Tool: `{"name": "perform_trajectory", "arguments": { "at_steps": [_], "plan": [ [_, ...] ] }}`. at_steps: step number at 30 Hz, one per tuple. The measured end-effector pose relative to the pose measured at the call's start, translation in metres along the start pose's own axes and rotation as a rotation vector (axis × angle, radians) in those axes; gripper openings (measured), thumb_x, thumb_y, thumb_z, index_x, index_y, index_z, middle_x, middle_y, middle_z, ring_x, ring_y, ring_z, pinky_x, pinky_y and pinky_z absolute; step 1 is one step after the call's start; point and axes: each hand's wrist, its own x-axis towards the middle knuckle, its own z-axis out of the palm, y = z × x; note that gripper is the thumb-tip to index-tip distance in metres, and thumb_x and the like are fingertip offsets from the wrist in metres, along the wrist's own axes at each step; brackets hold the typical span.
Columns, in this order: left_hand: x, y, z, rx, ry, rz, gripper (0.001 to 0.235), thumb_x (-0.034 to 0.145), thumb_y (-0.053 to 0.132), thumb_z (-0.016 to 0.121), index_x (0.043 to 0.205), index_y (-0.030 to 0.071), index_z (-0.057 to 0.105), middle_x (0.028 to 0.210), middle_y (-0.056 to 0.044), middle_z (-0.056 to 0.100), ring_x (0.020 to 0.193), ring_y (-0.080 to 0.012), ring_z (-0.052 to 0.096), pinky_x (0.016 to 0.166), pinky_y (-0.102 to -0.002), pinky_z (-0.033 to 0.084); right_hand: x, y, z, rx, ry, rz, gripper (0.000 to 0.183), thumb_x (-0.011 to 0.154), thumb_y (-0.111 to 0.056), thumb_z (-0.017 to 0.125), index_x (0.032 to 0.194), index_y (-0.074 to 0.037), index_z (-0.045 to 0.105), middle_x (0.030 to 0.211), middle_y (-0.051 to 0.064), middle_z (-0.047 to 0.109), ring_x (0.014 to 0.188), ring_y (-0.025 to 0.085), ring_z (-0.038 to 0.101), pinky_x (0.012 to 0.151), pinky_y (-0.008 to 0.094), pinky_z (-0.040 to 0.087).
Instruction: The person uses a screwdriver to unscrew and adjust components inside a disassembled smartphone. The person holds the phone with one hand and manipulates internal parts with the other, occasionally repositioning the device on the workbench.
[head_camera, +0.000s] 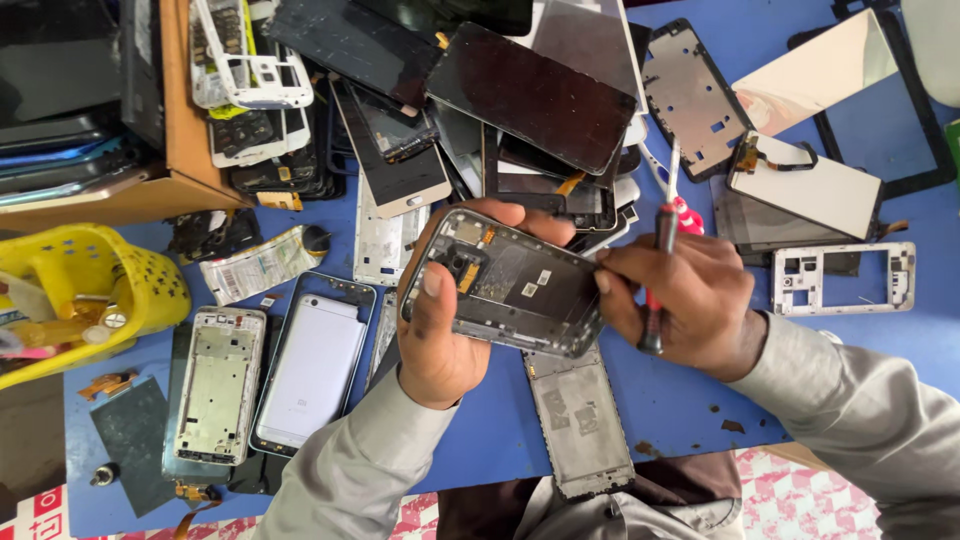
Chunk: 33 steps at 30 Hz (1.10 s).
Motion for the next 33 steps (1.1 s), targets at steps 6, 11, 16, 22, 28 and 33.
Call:
{"name": "perform_trajectory", "arguments": {
  "at_steps": [6, 11, 16, 22, 28, 33],
  "plan": [
    [-0.005, -0.004, -0.007, -0.122, 0.033, -0.063, 0.080, 0.104, 0.069, 0.051, 0.136, -0.003, 0.050, 0.126, -0.026, 0.063, 0.120, -0.0297, 0.064, 0.105, -0.045, 0.055, 0.004, -0.004, -0.015, -0.048, 0.014, -0.146, 0.023, 0.098, -0.010, 0.068, 0.108, 0.003, 0.053, 0.092, 0.021, 0.071, 0.070, 0.024, 0.068, 0.059, 0.036, 0.052],
    [-0.008, -0.005, -0.004, -0.141, 0.070, -0.104, 0.088, 0.101, 0.074, 0.052, 0.138, -0.006, 0.049, 0.127, -0.027, 0.063, 0.121, -0.0298, 0.064, 0.107, -0.045, 0.055, 0.007, -0.005, -0.028, 0.116, -0.112, -0.228, 0.040, 0.103, -0.036, 0.057, 0.106, 0.003, 0.048, 0.078, 0.012, 0.064, 0.067, 0.024, 0.067, 0.059, 0.040, 0.052],
    [-0.002, 0.000, 0.001, -0.050, 0.119, -0.154, 0.096, 0.097, 0.078, 0.053, 0.138, -0.008, 0.048, 0.123, -0.031, 0.062, 0.115, -0.0327, 0.065, 0.098, -0.048, 0.059, 0.027, -0.019, -0.030, 0.309, -0.157, -0.264, 0.040, 0.104, -0.040, 0.054, 0.098, -0.001, 0.051, 0.076, 0.008, 0.063, 0.063, 0.020, 0.066, 0.057, 0.037, 0.051],
    [0.004, 0.010, 0.011, 0.026, 0.203, -0.321, 0.104, 0.084, 0.081, 0.061, 0.129, -0.011, 0.045, 0.120, -0.034, 0.061, 0.116, -0.0375, 0.065, 0.097, -0.053, 0.061, 0.012, -0.024, -0.051, 0.222, -0.386, -0.053, 0.019, 0.082, -0.017, 0.079, 0.082, -0.006, 0.063, 0.074, 0.004, 0.066, 0.065, 0.022, 0.070, 0.062, 0.037, 0.056],
    [0.009, 0.012, 0.014, 0.007, 0.257, -0.382, 0.107, 0.080, 0.082, 0.065, 0.129, -0.012, 0.046, 0.119, -0.036, 0.061, 0.116, -0.0413, 0.065, 0.096, -0.057, 0.060, -0.014, -0.016, -0.065, 0.156, -0.490, 0.052, 0.025, 0.079, -0.029, 0.082, 0.081, -0.009, 0.067, 0.071, 0.004, 0.066, 0.069, 0.021, 0.070, 0.062, 0.034, 0.055],
    [0.010, 0.011, 0.012, 0.019, 0.260, -0.387, 0.109, 0.078, 0.083, 0.066, 0.128, -0.012, 0.045, 0.120, -0.035, 0.059, 0.118, -0.0415, 0.064, 0.098, -0.058, 0.060, -0.016, -0.008, -0.067, 0.169, -0.476, -0.082, 0.026, 0.084, -0.030, 0.081, 0.082, -0.008, 0.067, 0.070, 0.003, 0.065, 0.067, 0.020, 0.069, 0.060, 0.031, 0.055]
  ]
}}
